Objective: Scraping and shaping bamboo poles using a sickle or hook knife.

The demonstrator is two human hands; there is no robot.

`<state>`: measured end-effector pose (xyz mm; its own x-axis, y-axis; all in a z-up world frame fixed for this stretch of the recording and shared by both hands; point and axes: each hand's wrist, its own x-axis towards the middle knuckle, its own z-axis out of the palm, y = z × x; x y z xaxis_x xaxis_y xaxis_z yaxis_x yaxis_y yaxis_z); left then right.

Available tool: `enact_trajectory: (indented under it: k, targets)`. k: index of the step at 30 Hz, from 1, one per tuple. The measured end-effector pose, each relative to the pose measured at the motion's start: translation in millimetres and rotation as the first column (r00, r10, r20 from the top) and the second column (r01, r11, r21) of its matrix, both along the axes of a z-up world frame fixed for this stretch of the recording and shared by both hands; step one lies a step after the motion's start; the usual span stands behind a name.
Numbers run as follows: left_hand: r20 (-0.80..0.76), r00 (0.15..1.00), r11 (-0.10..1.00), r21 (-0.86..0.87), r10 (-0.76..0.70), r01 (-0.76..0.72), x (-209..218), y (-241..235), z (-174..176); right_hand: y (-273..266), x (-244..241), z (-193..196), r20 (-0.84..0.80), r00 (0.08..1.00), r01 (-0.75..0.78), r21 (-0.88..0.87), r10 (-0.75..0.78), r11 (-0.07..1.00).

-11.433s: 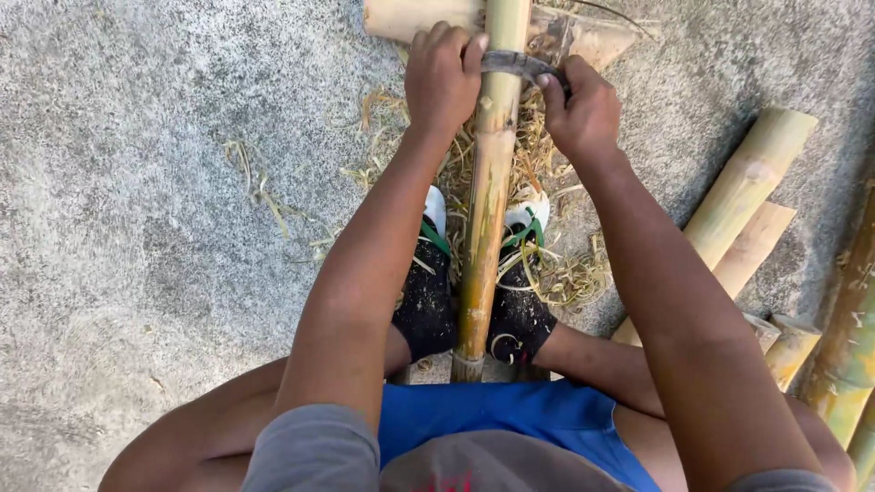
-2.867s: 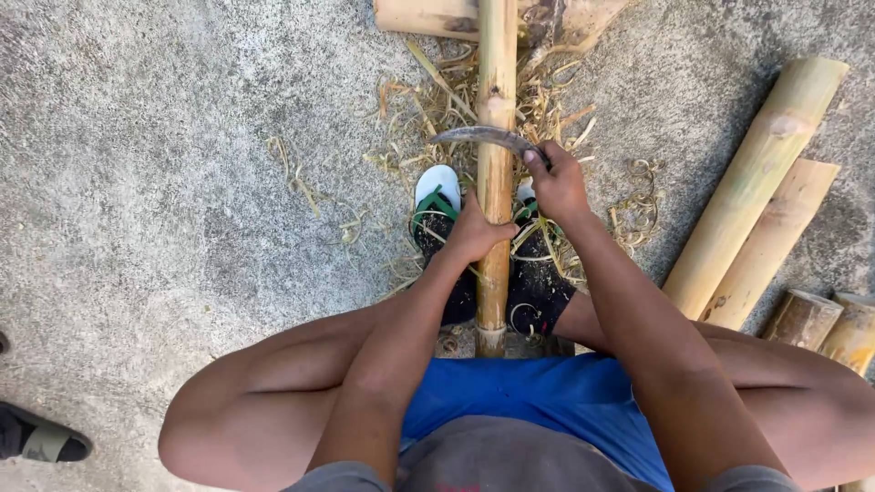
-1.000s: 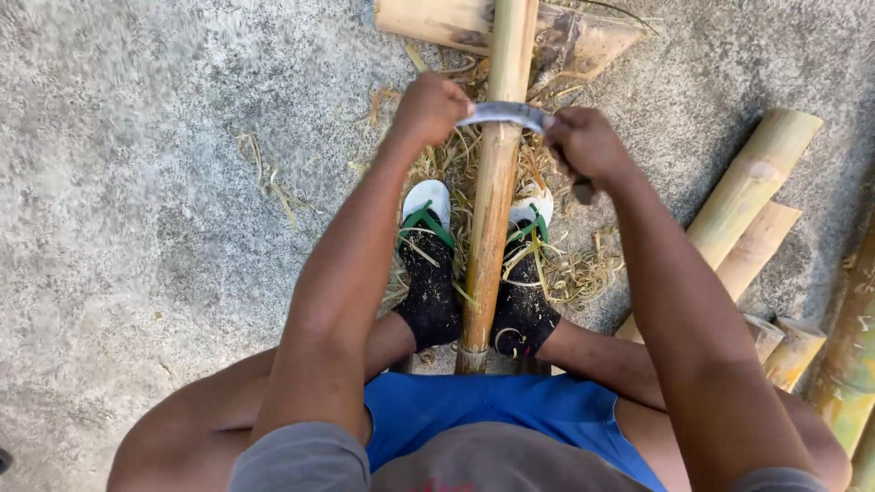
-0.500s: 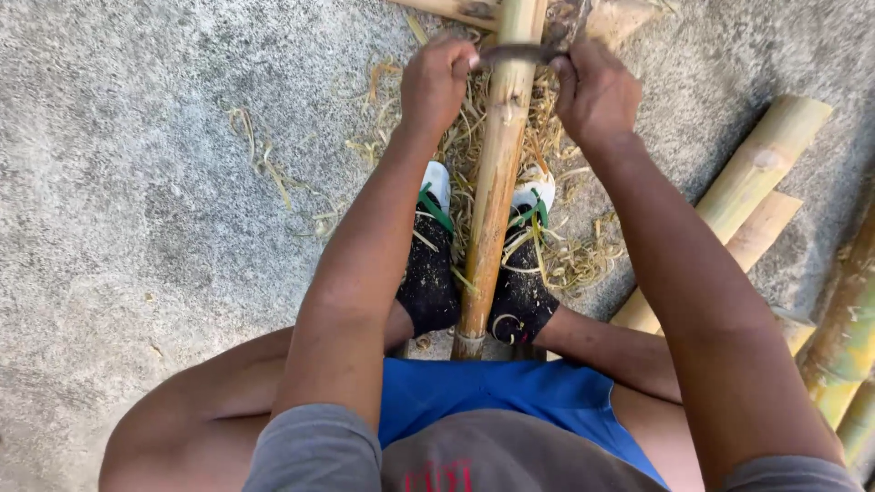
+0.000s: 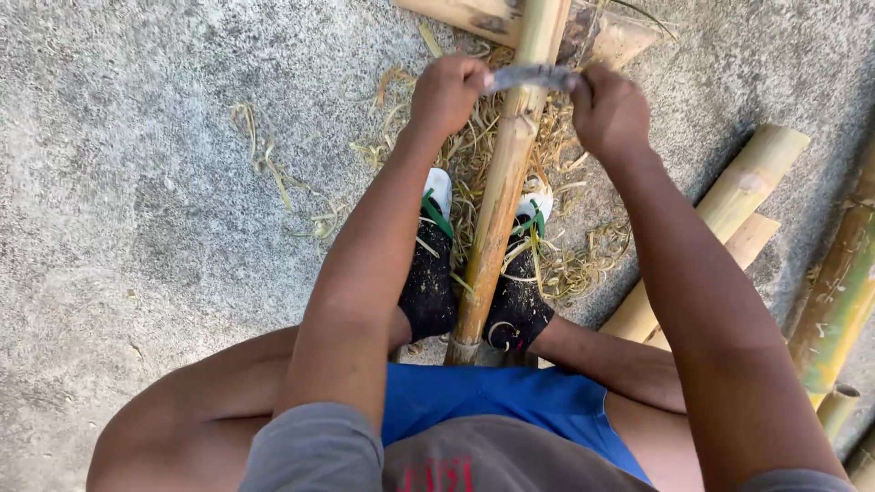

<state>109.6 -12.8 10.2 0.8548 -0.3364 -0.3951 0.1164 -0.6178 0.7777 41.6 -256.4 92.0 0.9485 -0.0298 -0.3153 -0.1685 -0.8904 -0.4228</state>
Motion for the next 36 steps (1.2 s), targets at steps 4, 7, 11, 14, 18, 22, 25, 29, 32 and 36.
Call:
enact_trajectory:
  k: [4,7,11,14,18,22,25,29,32,36]
  targets:
    - [-0.422,0.897,0.984,0.056,-0.128,0.167,-48,27,31,33,-33,45,-0.402,0.914,0.042,-0.046,-0.057,0.998]
    - [-0.399,0.908,0.989,0.014,-0.130,0.147,-61,37,22,46,-46,55,-0.390,0.919,0.049,-0.026,-0.055,0.998]
    - [-0.092,0.994,0.998,-0.019,-0.056,0.055,-34,9,3,8,-39,1,-0.138,0.989,0.050,0.009,-0.048,0.999]
    - [0.035,0.996,0.996,-0.033,0.085,-0.084,4,-23,16,-6,-8,-7,0.129,0.985,0.096,0.159,-0.117,0.983]
    - [0.384,0.923,0.996,0.082,-0.002,-0.032,29,-42,4,-8,-5,-37,0.046,0.951,0.271,0.358,-0.307,0.894]
    - [0.229,0.904,0.911,0.296,-0.360,0.288,3,-34,57,27,-61,-41,-0.325,0.786,0.617,0.372,-0.526,0.693]
    - [0.000,0.905,0.845,0.358,-0.424,0.396,-49,-24,80,35,-134,-48,-0.286,0.869,0.492,0.400,-0.405,0.773]
    - [0.118,0.919,0.890,0.323,-0.376,0.323,-52,-32,64,26,-123,-55,-0.336,0.835,0.549,0.434,-0.437,0.715]
    - [0.158,0.943,0.911,0.346,-0.293,0.225,-20,-40,77,21,-90,-59,-0.240,0.839,0.543,0.420,-0.488,0.727]
    - [0.526,0.801,0.940,0.317,-0.287,0.128,10,-36,53,20,-59,-81,0.126,0.887,0.328,0.503,-0.444,0.799]
